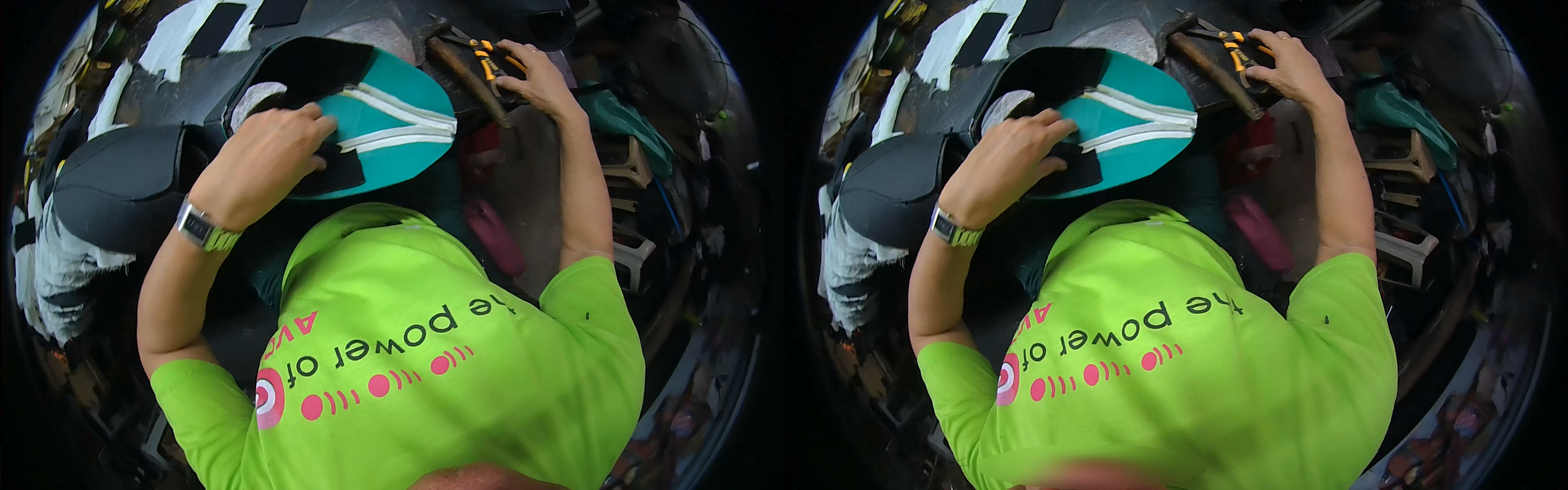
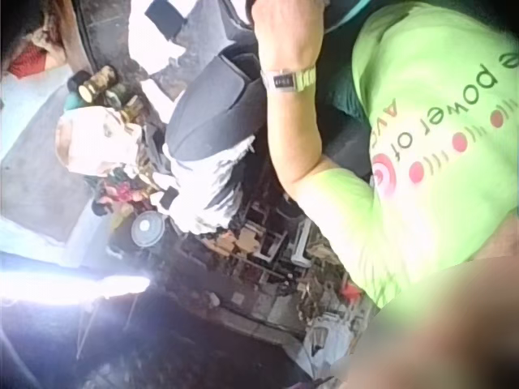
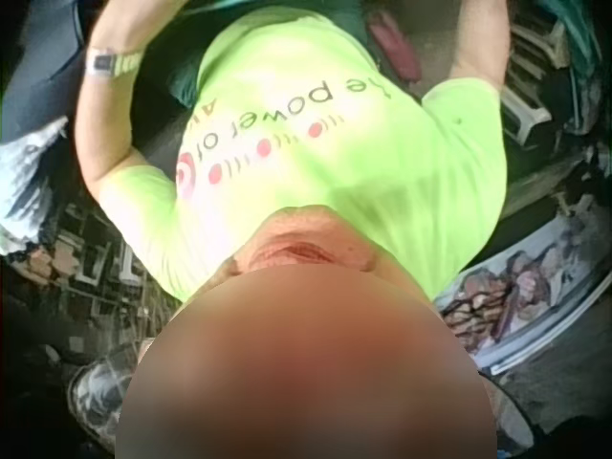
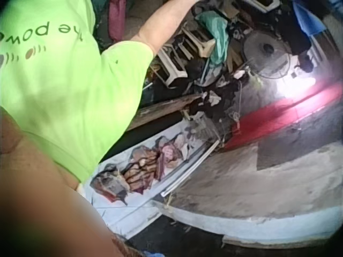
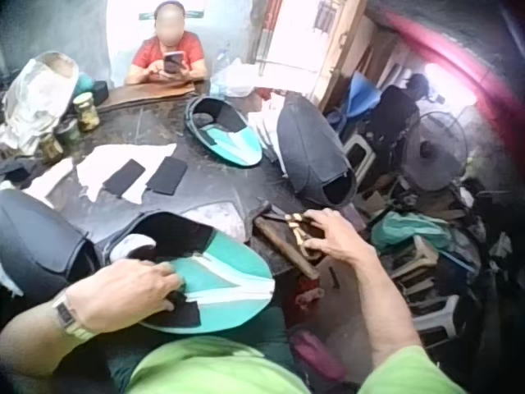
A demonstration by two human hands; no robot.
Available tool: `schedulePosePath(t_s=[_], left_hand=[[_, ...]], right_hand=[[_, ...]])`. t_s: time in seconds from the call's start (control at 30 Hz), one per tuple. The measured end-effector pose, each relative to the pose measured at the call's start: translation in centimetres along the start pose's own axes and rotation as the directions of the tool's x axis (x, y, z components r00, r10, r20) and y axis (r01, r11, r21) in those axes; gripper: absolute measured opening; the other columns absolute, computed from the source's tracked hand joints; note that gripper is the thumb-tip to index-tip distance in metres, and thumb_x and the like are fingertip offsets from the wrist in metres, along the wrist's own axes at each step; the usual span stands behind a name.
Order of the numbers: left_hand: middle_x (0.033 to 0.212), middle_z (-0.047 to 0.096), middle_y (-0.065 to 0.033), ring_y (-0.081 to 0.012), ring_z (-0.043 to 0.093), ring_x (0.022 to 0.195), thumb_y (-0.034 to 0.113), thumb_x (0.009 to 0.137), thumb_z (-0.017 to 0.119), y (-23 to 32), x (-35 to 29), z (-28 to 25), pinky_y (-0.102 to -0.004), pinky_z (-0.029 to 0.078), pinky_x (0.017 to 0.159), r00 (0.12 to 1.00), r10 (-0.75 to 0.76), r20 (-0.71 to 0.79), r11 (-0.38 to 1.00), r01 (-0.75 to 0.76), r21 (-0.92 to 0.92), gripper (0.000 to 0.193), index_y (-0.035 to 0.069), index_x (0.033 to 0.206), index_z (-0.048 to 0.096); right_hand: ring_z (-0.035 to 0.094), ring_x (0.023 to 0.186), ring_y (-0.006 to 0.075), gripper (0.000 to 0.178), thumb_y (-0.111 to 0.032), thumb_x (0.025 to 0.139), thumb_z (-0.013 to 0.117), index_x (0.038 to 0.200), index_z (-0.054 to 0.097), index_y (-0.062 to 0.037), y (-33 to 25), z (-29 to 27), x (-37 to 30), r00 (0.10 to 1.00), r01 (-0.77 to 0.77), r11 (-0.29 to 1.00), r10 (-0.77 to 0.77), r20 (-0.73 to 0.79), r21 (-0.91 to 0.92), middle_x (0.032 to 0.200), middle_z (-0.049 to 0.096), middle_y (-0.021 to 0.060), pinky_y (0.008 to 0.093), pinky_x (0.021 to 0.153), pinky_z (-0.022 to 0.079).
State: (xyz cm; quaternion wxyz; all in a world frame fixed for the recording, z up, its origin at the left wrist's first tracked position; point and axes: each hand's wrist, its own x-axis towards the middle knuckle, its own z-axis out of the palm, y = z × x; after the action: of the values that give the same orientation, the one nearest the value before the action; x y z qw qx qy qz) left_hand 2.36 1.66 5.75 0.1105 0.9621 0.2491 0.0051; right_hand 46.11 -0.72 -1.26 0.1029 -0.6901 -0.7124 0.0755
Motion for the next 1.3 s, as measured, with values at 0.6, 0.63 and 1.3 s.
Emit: schedulePosePath(t_s=[0.6,0.63,1.3], left_hand=[[0.125,0.064,-0.0159,-0.0325,0.067,0.106,0.012,0.087,0.078,-0.6,6.8,1.4,-0.0377,0.059,0.090,0.995,0.101,0.023,0.981,-0.104,0.163,0.039,0.003,0.121,0.061],[0.127,0.062,-0.0145,-0.0317,0.067,0.108,0.010,0.088,0.076,-0.9,7.1,1.7,-0.0378,0.059,0.091,0.983,0.181,-0.035,0.972,-0.173,0.162,0.038,0.005,0.123,0.061],[0.100,0.074,-0.0180,-0.0341,0.073,0.101,0.003,0.082,0.080,0.5,8.8,-0.7,-0.0425,0.059,0.087,0.931,0.037,0.362,0.997,-0.061,0.056,0.030,0.001,0.111,0.070]], right_hand=[[0.065,0.104,0.0369,0.051,-0.002,0.088,0.061,0.136,0.065,-0.0177,-1.7,-2.5,-4.6,0.926,-0.113,0.972,0.028,-0.376,-0.207,0.104,0.069,0.0156,0.0450,0.090,0.052],[0.067,0.101,0.0363,0.050,-0.003,0.087,0.062,0.135,0.066,-0.0163,-2.2,-3.5,-5.2,0.913,-0.089,0.996,0.070,-0.403,-0.029,0.102,0.069,0.0162,0.0436,0.088,0.053],[0.064,0.086,0.0385,0.056,0.002,0.085,0.062,0.139,0.061,-0.0094,-15.0,1.2,-12.3,1.000,-0.018,0.895,0.017,0.007,0.445,0.094,0.062,0.0190,0.0451,0.081,0.051]])
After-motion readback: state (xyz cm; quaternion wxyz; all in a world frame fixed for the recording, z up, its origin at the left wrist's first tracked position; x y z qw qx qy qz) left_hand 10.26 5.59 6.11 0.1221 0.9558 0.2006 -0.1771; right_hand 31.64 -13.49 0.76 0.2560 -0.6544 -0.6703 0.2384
